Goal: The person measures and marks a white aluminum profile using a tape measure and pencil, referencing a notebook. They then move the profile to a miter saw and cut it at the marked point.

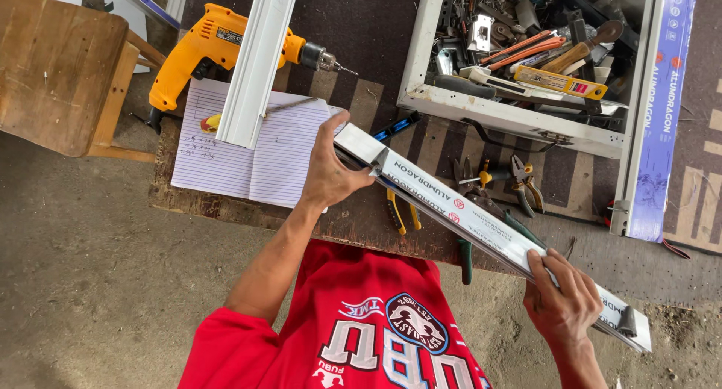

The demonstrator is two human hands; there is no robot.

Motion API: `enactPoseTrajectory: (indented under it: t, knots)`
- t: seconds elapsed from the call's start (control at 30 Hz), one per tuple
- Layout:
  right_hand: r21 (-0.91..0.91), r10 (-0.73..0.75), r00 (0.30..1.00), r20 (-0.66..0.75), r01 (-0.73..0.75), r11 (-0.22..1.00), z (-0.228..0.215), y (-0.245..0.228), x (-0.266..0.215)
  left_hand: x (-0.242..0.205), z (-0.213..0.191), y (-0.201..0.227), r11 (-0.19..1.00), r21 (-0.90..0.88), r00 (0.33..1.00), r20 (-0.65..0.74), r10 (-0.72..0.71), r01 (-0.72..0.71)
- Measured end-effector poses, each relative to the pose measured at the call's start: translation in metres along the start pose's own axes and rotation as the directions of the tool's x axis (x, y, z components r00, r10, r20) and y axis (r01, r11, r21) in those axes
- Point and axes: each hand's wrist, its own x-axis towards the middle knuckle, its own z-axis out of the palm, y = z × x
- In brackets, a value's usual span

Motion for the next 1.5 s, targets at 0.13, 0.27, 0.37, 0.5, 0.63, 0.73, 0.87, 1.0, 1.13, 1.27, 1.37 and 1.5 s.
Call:
enactPoseTrajectory:
  t: [0.13,0.27,0.37,0.5,0.63,0.73,0.87,1.0,1.13,1.27,1.37,1.5]
  knots:
    - [0.022,0.005,0.999,0.045,-0.006,1.000,-0.012,-0.011,-0.008,-0.015,0.002,-0.004,0.996,0.087,0.999,0.043,-0.022,0.018]
    - [0.016,0.008,0.997,0.071,-0.009,1.000,-0.022,-0.018,-0.010,-0.021,0.001,-0.002,0.994,0.095,0.997,0.037,-0.061,0.057]
    - [0.007,0.009,0.997,0.072,-0.009,1.000,-0.030,-0.016,-0.016,-0.026,0.001,0.001,0.993,0.062,0.994,0.028,-0.105,0.103]
    - [0.011,0.014,0.998,0.061,-0.014,1.000,-0.037,-0.010,-0.025,-0.027,0.000,0.009,0.993,-0.015,0.993,0.018,-0.118,0.118]
    - [-0.007,0.038,0.998,0.055,-0.037,0.999,-0.043,-0.003,-0.032,-0.027,0.002,0.018,0.996,-0.039,0.997,0.000,-0.078,0.078]
    - [-0.027,0.014,0.999,0.041,-0.013,1.000,-0.048,0.009,-0.034,-0.026,0.001,0.024,0.998,-0.050,0.999,-0.013,-0.031,0.031]
    - [-0.044,0.001,0.999,0.048,0.001,0.999,-0.052,0.015,-0.047,-0.028,0.002,0.028,0.996,-0.068,0.998,-0.001,-0.055,0.055]
    - [-0.018,0.031,0.998,0.047,-0.030,0.999,-0.054,0.022,-0.053,-0.023,-0.008,0.030,0.992,-0.098,0.997,0.028,-0.073,0.075]
    - [0.012,0.062,0.996,0.068,-0.063,0.998,-0.054,0.020,-0.050,-0.011,-0.042,0.021,0.898,-0.395,0.971,0.207,-0.120,0.195]
    - [0.137,0.105,0.993,0.060,-0.112,0.984,-0.045,0.019,-0.053,-0.013,-0.033,0.008,0.626,-0.706,0.938,0.317,-0.140,0.332]
    - [0.101,0.113,0.985,0.130,-0.127,0.987,-0.031,0.018,-0.067,-0.025,-0.010,0.001,0.703,-0.638,0.936,0.085,-0.340,0.314]
    - [0.217,0.103,0.977,0.188,-0.144,0.965,-0.017,0.029,-0.099,-0.030,-0.007,-0.010,0.706,-0.690,0.979,0.016,-0.206,0.160]
